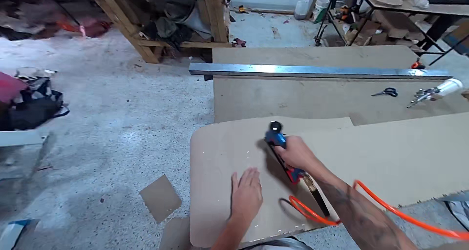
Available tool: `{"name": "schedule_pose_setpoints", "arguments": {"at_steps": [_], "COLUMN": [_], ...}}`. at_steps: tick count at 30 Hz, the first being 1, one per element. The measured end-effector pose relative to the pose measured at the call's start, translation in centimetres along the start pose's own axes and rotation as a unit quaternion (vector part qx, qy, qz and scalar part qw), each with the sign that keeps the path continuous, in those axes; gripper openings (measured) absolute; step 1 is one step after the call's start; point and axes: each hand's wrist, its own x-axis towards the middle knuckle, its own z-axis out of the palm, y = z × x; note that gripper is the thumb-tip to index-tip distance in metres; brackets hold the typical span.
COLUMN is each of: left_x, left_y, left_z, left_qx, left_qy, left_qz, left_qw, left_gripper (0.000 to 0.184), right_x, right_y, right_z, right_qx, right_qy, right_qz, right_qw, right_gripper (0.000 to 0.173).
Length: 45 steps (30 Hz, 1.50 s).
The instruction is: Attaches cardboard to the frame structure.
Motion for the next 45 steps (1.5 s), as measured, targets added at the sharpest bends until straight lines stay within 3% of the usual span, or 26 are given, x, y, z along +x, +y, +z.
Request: {"name": "schedule_pose_setpoints", "arguments": {"at_steps": [2,4,9,15,19,21,28,31,38,42,45], "left_x": [3.7,7.3,17.9,21.3,20.1,19.0,18.2,16.5,6.1,0.2,-1.9], "left_y": [-1.4,-1.8,-2.0,-3.2,-3.2,-2.7,-2.9,-3.2,-3.2,-2.9,-3.1], "left_z": [0.4,1.5,2.7,3.1,2.4,2.2,1.7,1.2,0.9,1.4,1.4], "left_qx": [0.045,0.054,0.036,-0.027,-0.057,-0.053,-0.085,-0.106,-0.036,-0.009,0.003], "left_qy": [-0.047,-0.050,-0.032,-0.127,-0.068,-0.041,0.002,0.012,0.004,-0.006,0.009], "left_qz": [-0.009,0.035,0.090,0.081,0.051,0.041,0.009,-0.021,-0.042,-0.019,-0.005], "left_qw": [0.998,0.997,0.995,0.988,0.995,0.997,0.996,0.994,0.998,1.000,1.000], "left_gripper": [0.058,0.061,0.056,0.057,0.050,0.058,0.049,0.057,0.079,0.062,0.063], "right_x": [-0.6,-0.7,0.9,3.3,4.6,4.5,3.1,2.9,2.8,3.2,3.7], "right_y": [2.7,4.7,5.1,3.7,1.9,1.5,0.4,0.4,-2.7,-4.9,-6.7], "right_z": [-2.0,-2.9,-2.7,-1.8,-2.4,-2.2,-0.4,0.6,3.3,4.7,5.1], "right_qx": [0.046,0.057,0.094,0.067,0.072,0.071,0.057,0.059,0.075,0.072,0.051], "right_qy": [0.018,0.023,0.049,0.030,0.047,0.060,0.100,0.091,0.073,0.038,0.023], "right_qz": [0.057,0.109,0.132,0.167,0.159,0.167,0.200,0.210,0.168,0.139,0.116], "right_qw": [0.997,0.992,0.986,0.983,0.984,0.982,0.973,0.972,0.980,0.987,0.992], "right_gripper": [0.037,0.041,0.041,0.041,0.041,0.041,0.042,0.041,0.042,0.040,0.042]}}
